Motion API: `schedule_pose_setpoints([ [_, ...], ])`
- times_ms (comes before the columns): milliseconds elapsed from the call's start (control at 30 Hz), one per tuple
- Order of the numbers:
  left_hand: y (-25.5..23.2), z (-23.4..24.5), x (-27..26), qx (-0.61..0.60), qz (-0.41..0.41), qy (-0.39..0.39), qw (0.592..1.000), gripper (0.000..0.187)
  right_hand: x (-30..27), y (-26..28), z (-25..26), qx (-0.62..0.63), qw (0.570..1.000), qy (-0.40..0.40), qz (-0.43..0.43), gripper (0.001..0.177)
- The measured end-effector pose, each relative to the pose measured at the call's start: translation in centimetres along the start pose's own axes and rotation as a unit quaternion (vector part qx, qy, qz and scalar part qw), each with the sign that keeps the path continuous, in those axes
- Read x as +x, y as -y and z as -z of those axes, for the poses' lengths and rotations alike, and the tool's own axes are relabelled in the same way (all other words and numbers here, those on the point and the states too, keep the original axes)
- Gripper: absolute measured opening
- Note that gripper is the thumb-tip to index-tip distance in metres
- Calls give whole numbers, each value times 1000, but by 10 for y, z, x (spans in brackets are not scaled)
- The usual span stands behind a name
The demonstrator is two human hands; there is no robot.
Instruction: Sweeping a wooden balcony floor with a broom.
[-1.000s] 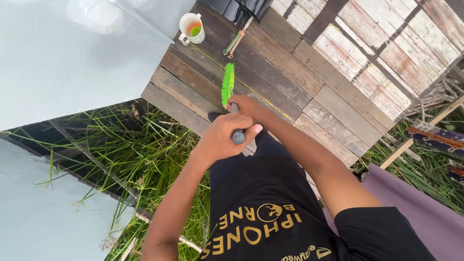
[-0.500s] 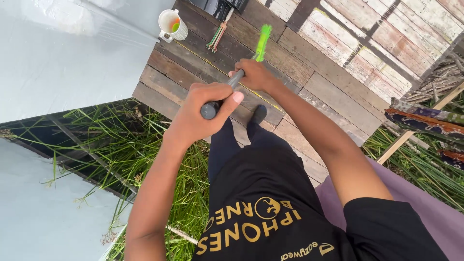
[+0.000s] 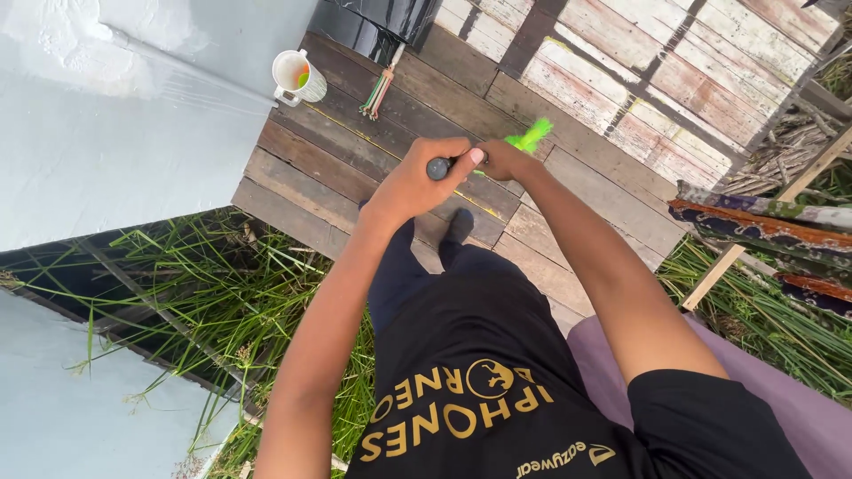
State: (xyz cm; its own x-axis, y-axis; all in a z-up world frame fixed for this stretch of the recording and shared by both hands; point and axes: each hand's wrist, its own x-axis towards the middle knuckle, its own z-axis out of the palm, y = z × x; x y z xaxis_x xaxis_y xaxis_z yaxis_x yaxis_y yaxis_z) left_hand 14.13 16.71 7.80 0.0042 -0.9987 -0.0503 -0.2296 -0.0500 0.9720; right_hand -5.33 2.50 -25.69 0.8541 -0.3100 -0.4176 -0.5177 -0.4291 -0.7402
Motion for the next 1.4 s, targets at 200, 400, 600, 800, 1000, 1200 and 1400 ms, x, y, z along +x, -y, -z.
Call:
schedule_pose_setpoints([
  [200, -16, 21, 17, -20, 39, -18, 999, 39, -15, 40, 56, -127, 986, 35, -104, 38],
  [400, -75, 39, 64, 56, -145, 22, 988, 28, -12, 115, 125, 42, 995, -91, -5, 35],
  [600, -58, 48, 117, 171, -224, 35, 959, 20, 32, 107, 127, 423, 876, -157, 170, 33],
  [800, 24, 57, 123, 108, -170, -46, 978, 22, 83, 61, 99, 13, 989, -127, -74, 30],
  [1000, 64, 27, 139, 2, -142, -20, 990, 20, 59, -27, 84, -118, 972, 7, -203, 33],
  [1200, 62, 32, 158, -44, -77, -67, 994, 22, 51, -11, 104, -65, 976, -159, -134, 37],
  [1400, 1, 62, 177, -58, -304, -112, 944, 30, 74, 138, 169, -12, 968, -244, -64, 25],
])
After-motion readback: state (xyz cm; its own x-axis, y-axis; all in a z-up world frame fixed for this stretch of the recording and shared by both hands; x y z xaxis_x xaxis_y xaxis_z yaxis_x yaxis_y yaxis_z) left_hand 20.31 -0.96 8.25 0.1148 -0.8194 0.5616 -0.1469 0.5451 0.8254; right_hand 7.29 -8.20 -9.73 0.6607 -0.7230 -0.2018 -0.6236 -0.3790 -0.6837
